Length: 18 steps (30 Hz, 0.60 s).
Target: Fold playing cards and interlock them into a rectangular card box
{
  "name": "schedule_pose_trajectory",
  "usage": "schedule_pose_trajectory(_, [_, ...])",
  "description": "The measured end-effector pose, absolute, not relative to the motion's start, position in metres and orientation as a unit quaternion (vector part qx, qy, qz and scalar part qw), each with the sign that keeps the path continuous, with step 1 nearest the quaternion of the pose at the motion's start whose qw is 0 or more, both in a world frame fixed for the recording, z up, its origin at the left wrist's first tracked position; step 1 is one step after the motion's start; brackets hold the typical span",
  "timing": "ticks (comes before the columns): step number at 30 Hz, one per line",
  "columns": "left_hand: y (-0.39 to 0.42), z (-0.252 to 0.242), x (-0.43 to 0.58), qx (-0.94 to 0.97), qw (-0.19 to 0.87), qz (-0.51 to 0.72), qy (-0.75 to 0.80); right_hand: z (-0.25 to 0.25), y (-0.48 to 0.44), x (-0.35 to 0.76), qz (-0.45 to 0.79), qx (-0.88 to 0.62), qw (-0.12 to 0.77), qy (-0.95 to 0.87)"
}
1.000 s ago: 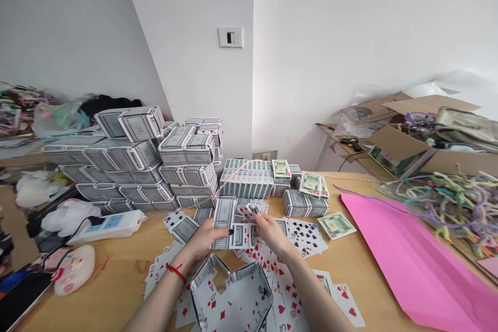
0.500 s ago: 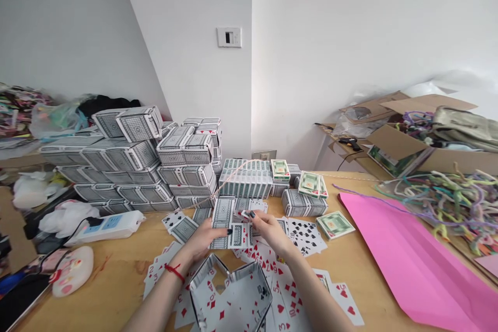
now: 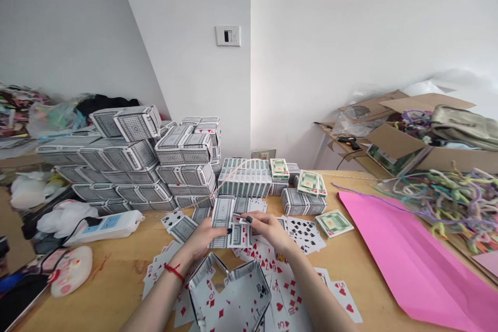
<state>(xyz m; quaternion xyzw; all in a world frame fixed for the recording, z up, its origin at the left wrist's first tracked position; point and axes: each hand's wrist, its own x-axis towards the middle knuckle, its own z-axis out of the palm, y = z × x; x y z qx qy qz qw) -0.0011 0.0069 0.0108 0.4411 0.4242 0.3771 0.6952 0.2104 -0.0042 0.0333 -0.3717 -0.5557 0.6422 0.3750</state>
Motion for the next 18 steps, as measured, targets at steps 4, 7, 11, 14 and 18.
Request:
schedule_pose_trajectory(4, [0.0065,0.012,0.0011,0.421,0.695,0.385,0.437,0.0314,-0.0033,0.2138,0.621,-0.367,0.377,-0.581])
schedule_pose_trajectory(7, [0.0062,0.0121,0.002,0.412,0.701,0.391,0.431,0.0303,-0.0026,0.2142,0.593,-0.37,0.374,-0.61])
schedule_pose_trajectory(11, [0.0069,0.0096,0.0005,0.426,0.692,0.392,0.431,0.0298,-0.0029,0.2116,0.573,-0.386,0.35,-0.633])
schedule_pose_trajectory(14, [0.007,0.0089,0.0,0.436,0.687,0.384,0.436,0.0287,-0.0033,0.2098,0.568,-0.391,0.346,-0.636])
schedule_pose_trajectory(18, [0.0063,0.0092,0.0012,0.441,0.688,0.381,0.432,0.027,-0.0032,0.2086,0.57,-0.392,0.355,-0.629])
